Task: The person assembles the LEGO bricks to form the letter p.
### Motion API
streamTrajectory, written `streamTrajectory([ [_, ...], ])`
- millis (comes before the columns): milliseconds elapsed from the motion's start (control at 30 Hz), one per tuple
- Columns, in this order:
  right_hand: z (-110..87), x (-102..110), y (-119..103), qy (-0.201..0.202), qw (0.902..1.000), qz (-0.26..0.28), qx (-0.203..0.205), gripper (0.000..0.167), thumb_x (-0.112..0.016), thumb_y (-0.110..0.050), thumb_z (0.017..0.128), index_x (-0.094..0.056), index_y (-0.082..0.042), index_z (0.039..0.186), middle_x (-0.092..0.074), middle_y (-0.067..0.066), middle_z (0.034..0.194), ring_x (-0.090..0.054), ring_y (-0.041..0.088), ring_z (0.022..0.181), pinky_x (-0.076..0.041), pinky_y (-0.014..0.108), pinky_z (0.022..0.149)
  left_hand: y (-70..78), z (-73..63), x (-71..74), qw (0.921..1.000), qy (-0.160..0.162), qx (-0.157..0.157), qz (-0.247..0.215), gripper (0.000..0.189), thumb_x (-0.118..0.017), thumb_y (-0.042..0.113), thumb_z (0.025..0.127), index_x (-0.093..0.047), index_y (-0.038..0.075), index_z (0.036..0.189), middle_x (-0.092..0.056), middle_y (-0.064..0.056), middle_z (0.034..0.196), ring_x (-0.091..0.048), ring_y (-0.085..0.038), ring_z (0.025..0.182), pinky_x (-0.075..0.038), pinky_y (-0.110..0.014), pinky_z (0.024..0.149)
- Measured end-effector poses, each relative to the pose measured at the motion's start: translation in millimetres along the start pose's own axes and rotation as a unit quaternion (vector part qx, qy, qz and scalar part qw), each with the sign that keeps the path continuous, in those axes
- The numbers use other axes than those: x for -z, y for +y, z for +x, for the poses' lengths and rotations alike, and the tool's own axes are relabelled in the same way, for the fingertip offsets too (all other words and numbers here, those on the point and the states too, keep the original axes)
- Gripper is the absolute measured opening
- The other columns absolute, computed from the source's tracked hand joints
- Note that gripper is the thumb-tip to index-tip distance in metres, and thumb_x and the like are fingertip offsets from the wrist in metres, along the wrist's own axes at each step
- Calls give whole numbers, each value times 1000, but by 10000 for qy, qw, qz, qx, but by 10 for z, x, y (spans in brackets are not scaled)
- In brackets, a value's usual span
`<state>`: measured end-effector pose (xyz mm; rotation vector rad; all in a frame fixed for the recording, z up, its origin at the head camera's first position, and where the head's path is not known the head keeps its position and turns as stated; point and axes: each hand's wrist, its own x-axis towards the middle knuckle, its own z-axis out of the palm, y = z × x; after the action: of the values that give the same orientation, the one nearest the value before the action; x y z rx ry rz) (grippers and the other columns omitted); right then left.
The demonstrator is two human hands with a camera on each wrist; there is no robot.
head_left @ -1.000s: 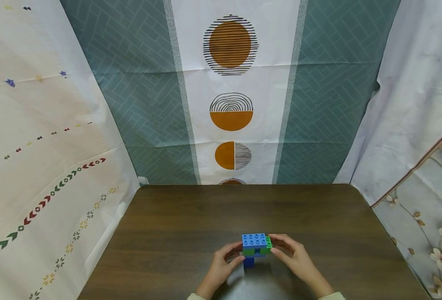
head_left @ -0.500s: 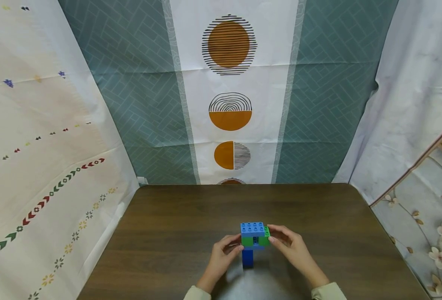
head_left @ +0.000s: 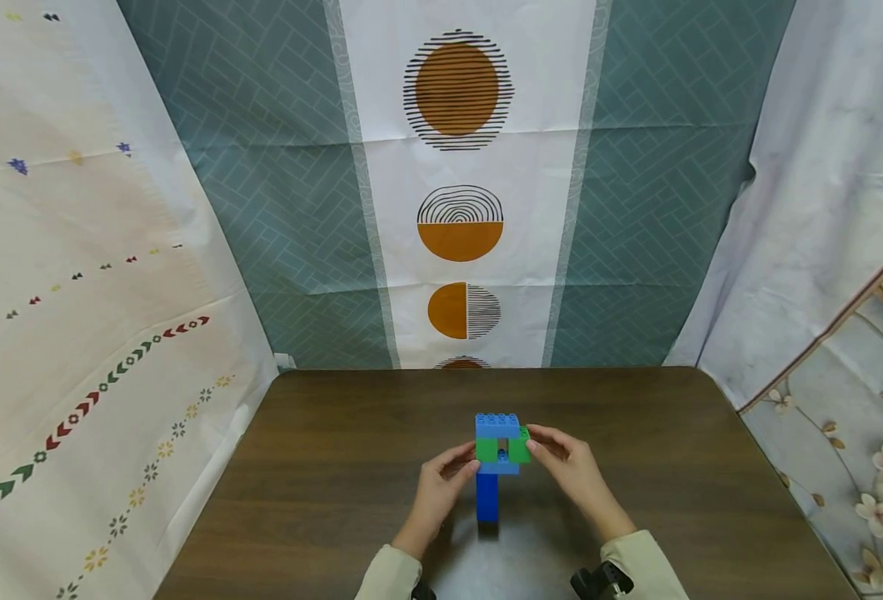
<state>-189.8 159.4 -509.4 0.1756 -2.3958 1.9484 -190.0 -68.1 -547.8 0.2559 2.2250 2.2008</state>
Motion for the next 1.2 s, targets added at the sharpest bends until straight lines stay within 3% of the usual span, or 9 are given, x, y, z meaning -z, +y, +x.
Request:
streamTrajectory([
  [267,136,-43,111,-49,9990,287,-341,39,-65,-22,93,-61,-1,126,-64,16,117,-63,23,103,-54,35,88,-14,88,-3,9993,134,314,-149,35,-67,12,91,-63,-3,123,-67,-19,111,-66,-21,98,-56,-26,81],
  [400,198,-66,189,-45,9984,291,-482,36,-65,-18,94,-61,-1,125,-65,15,114,-65,22,97,-53,44,90,-38,116,-9,9989,121,410,-191,38,-67,14,91,-62,-5,123,-67,-19,109,-65,-20,95,-57,-35,82],
  [567,263,-101,262,-59,9981,247,-553,36,-64,-15,94,-61,1,125,-66,16,112,-65,24,95,-53,46,89,-75,157,-9,9979,149,583,-244,38,-67,15,92,-62,-5,123,-68,-19,107,-66,-22,92,-56,-40,84],
  [733,333,-141,367,-73,9975,286,-636,33,-64,-12,93,-61,2,123,-66,16,112,-65,25,94,-52,49,89,-134,194,-9,9966,242,787,16,38,-69,18,91,-63,-3,122,-68,-17,107,-66,-23,91,-57,-38,82],
  [1100,410,-228,542,-11,9969,135,-773,28,-64,-6,92,-63,5,118,-67,15,106,-66,26,89,-55,46,84,-257,225,5,9932,181,1149,11,40,-67,18,92,-60,-9,122,-68,-18,103,-69,-25,85,-56,-47,81],
  [1200,408,-241,559,-6,9966,67,-818,27,-64,-5,92,-63,6,117,-67,15,105,-66,26,89,-55,46,84,-231,218,1,9920,167,1247,68,39,-66,16,93,-60,-9,122,-69,-18,101,-69,-24,84,-56,-47,81],
])
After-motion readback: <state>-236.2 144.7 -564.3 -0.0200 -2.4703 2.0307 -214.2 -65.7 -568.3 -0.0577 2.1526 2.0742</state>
